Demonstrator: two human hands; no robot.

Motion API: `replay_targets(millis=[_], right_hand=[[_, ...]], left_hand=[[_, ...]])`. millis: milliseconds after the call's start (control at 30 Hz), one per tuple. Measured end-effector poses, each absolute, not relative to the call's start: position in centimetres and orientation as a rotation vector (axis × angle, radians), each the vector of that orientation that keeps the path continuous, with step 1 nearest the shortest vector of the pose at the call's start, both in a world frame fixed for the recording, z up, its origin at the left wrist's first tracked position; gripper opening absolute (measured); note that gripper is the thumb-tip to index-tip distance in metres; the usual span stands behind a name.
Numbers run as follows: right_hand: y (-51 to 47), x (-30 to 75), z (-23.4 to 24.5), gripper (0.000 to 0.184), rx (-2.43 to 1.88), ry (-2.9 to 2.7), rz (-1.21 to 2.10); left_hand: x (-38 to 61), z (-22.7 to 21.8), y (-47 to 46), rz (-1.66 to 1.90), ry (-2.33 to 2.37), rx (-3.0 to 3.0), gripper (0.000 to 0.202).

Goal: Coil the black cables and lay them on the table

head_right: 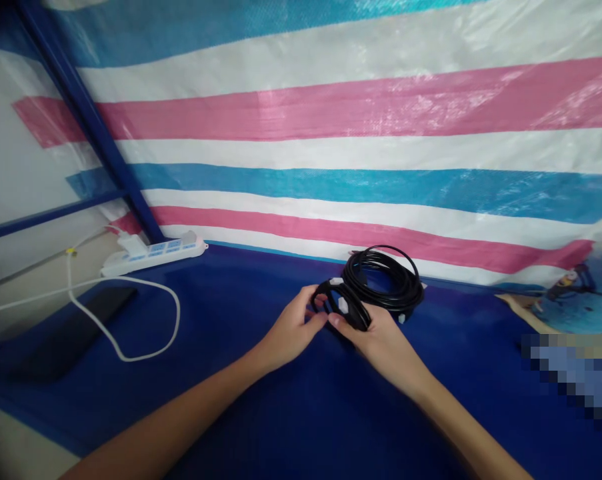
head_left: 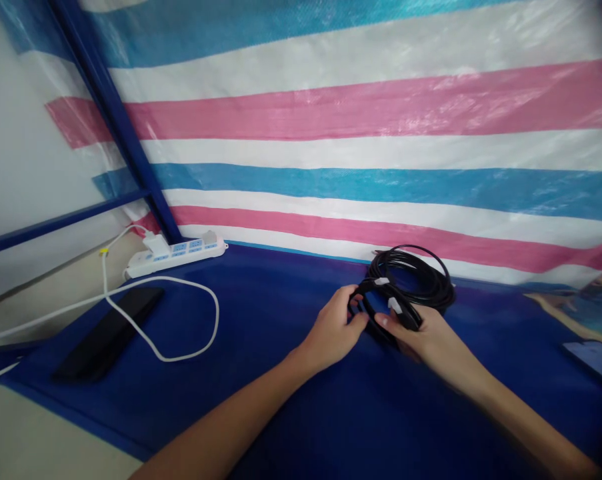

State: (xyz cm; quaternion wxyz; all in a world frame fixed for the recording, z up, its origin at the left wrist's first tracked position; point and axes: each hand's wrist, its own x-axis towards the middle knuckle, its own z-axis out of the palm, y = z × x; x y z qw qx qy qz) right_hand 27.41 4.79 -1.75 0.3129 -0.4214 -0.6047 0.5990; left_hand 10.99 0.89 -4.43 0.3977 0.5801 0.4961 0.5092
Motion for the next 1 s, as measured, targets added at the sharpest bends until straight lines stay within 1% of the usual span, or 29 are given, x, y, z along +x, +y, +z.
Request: replay_targets(millis=[67, 133, 267, 333, 433, 500, 600, 700, 800, 900, 967, 1000], right_hand=[[4.7, 27.2, -2.0, 0.034, -1.123, -1.585, 1.564], [4.2, 27.3, -2.3, 0.037, -1.114, -1.559, 1.598], [3.2, 28.0, -2.9, 0.047, -1.019, -1.492, 1.800], [2.8, 28.3, -3.0, 0.050, -0.963, -1.466, 1.890], [2.7, 28.3, -3.3, 0.052, -0.917, -1.465, 1.951], [2.7, 28.0, -3.5, 0.051, -0.921, -1.499, 1.955], [2.7, 27.7, -3.8, 0.040, -0.967, -1.591, 1.883], [3.1, 27.9, -3.7, 0.033, -0.991, -1.801, 1.741], [4.6, 29.2, -2.4, 0.029, -0.966, -2.156, 1.478], [8.0, 31.1, -0.2, 0.015, -0.880, -2.497, 1.028], [11.2, 32.5, 1.3, 0.007, -0.826, -2.631, 0.692], [12.9, 33.2, 1.8, 0.011, -0.814, -2.668, 0.521]], left_hand=[[11.9, -4.1, 1.0, 1.373, 1.346, 1.492, 0.033], [12.2, -3.9, 0.7, 1.414, 1.384, 1.528, 0.033], [10.9, -3.9, -0.1, 1.416, 1.372, 1.542, 0.034], [10.1, -3.8, -0.3, 1.373, 1.305, 1.496, 0.037], [9.7, -3.8, -0.3, 1.232, 1.115, 1.387, 0.049], [10.0, -3.8, -0.4, 1.157, 1.005, 1.316, 0.056], [10.5, -3.7, -0.8, 1.095, 0.928, 1.280, 0.056], [10.4, -3.5, -0.8, 1.018, 0.914, 1.359, 0.051], [10.0, -2.4, 0.8, 0.930, 0.942, 1.560, 0.057], [10.3, -0.2, 4.7, 0.871, 1.029, 1.845, 0.062], [11.2, 1.4, 8.1, 0.887, 1.085, 2.047, 0.057], [11.8, 2.0, 9.8, 0.891, 1.095, 2.148, 0.052]])
